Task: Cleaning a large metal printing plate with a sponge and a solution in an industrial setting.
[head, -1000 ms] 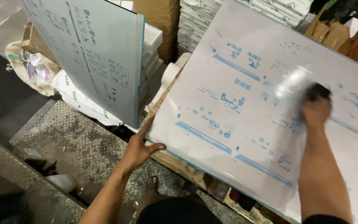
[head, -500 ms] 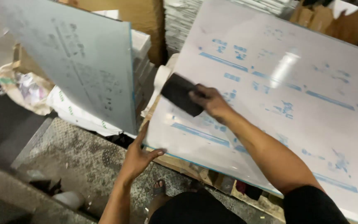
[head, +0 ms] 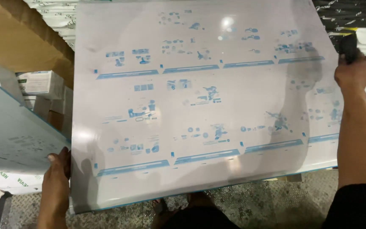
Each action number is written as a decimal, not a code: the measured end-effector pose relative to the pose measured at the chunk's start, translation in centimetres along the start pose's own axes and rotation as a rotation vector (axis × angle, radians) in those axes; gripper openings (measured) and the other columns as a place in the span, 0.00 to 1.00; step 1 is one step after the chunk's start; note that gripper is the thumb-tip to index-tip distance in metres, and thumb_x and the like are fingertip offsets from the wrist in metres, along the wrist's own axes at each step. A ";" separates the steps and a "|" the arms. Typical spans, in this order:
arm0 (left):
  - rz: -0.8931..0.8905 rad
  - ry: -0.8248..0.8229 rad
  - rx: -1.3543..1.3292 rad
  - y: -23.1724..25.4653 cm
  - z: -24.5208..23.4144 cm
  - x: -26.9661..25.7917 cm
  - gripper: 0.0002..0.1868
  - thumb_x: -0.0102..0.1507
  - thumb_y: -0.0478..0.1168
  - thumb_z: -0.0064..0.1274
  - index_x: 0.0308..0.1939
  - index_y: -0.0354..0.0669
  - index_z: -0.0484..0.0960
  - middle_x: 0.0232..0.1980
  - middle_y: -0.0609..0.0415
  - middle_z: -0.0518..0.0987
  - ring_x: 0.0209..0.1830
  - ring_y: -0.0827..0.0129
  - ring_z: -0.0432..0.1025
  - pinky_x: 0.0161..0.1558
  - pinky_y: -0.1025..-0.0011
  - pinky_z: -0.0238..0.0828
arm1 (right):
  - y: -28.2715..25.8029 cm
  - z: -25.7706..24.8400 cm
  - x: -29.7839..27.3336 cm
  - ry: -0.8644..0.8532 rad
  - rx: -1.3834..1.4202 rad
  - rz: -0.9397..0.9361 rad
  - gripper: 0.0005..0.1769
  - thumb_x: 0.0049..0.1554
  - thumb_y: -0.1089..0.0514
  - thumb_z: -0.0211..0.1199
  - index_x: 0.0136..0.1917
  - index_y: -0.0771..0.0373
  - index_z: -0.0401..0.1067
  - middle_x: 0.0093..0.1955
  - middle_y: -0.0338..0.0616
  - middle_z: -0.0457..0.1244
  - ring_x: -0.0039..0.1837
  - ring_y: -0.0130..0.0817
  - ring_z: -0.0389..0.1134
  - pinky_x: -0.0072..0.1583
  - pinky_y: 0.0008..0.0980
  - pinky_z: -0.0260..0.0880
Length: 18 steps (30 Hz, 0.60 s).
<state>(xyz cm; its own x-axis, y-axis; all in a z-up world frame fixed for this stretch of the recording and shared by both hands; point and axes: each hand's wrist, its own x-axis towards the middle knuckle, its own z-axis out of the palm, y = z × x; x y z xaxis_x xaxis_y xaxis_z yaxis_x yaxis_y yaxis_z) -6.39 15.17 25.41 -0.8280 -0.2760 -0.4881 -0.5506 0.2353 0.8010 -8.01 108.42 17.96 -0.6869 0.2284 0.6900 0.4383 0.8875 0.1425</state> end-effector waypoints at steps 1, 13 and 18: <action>-0.007 0.000 0.010 -0.2 0.8 0.7 0.40 0.71 0.64 0.16 0.76 0.41 0.59 0.78 0.45 0.63 0.77 0.52 0.58 0.74 0.59 0.51 | 0.9 1.1 0.0 -0.012 0.002 0.003 0.08 0.61 0.57 0.62 0.50 0.63 0.77 0.45 0.54 0.70 0.55 0.57 0.69 0.63 0.47 0.69; 0.120 0.009 0.043 -2.8 1.7 1.7 0.43 0.69 0.66 0.17 0.76 0.41 0.62 0.77 0.39 0.64 0.78 0.49 0.58 0.75 0.57 0.51 | -25.9 8.8 4.7 -0.411 0.310 0.082 0.14 0.60 0.55 0.61 0.45 0.69 0.78 0.48 0.63 0.70 0.54 0.60 0.72 0.54 0.49 0.73; 0.093 -0.099 -0.043 -2.6 1.6 1.5 0.48 0.65 0.71 0.15 0.78 0.42 0.55 0.80 0.43 0.56 0.79 0.51 0.53 0.73 0.57 0.47 | -56.3 -2.4 5.3 -0.505 0.748 -0.085 0.15 0.58 0.52 0.61 0.48 0.66 0.77 0.48 0.62 0.69 0.50 0.60 0.70 0.53 0.53 0.70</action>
<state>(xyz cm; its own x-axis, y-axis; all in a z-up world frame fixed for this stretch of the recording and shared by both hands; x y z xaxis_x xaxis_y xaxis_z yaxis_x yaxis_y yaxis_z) -6.33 15.63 22.07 -0.8828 -0.1615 -0.4411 -0.4677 0.2145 0.8575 -34.96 58.70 15.32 -0.9495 0.1425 0.2794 0.0049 0.8974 -0.4411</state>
